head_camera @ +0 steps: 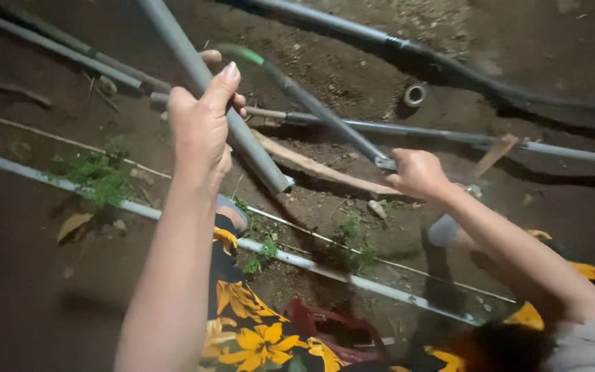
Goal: Cutting a plastic pipe using a hand saw in an outdoor work area
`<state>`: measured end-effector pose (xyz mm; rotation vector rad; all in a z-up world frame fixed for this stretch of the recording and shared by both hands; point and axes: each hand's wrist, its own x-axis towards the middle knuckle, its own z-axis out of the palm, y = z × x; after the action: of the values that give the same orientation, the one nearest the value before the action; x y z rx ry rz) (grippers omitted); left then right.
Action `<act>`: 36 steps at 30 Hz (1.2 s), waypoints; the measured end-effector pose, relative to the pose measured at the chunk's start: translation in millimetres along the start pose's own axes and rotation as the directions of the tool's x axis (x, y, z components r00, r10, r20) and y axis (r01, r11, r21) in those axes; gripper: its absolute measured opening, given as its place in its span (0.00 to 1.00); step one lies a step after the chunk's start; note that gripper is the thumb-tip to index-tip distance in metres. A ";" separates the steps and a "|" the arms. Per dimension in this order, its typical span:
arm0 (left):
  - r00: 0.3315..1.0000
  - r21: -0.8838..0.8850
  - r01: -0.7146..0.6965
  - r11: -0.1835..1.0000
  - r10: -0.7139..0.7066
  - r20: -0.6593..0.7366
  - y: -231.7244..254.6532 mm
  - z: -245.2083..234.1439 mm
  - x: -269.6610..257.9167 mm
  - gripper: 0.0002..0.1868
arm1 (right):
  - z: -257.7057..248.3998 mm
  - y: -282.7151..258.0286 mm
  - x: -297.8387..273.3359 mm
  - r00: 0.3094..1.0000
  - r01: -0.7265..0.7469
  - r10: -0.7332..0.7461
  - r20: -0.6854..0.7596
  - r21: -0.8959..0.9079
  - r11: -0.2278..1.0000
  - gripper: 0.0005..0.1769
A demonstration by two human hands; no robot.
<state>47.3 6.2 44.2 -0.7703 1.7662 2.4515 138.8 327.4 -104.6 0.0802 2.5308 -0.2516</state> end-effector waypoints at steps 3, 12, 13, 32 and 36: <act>0.998 0.006 -0.007 1.000 0.007 0.060 -11.0 9.6 -4.4 0.15 | -16.1 28.5 -43.0 0.980 -0.024 0.044 -0.192 0.109 0.994 0.18; 0.960 -0.013 0.029 0.999 -0.024 0.278 -50.8 50.7 -25.7 0.18 | -99.7 19.7 -170.0 0.801 0.315 0.190 -0.568 0.670 0.673 0.15; 0.949 -0.027 0.058 0.998 -0.047 0.311 -59.7 58.3 -25.9 0.17 | -116.5 14.7 -177.5 0.796 0.364 0.101 -0.597 0.605 0.708 0.21; 0.801 0.710 -0.422 0.564 -0.135 0.583 -112.3 70.3 -30.7 0.11 | -169.8 53.3 -131.1 0.859 0.458 0.089 -0.504 0.835 0.306 0.11; 0.756 0.838 -0.408 0.361 -0.381 0.532 -117.7 82.6 -55.0 0.11 | -172.9 55.9 -131.5 0.810 0.533 0.166 -0.563 0.824 0.194 0.16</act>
<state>99.8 136.7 -18.3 0.2648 2.2550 0.9217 157.9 416.1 100.5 0.3666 2.3687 -2.2890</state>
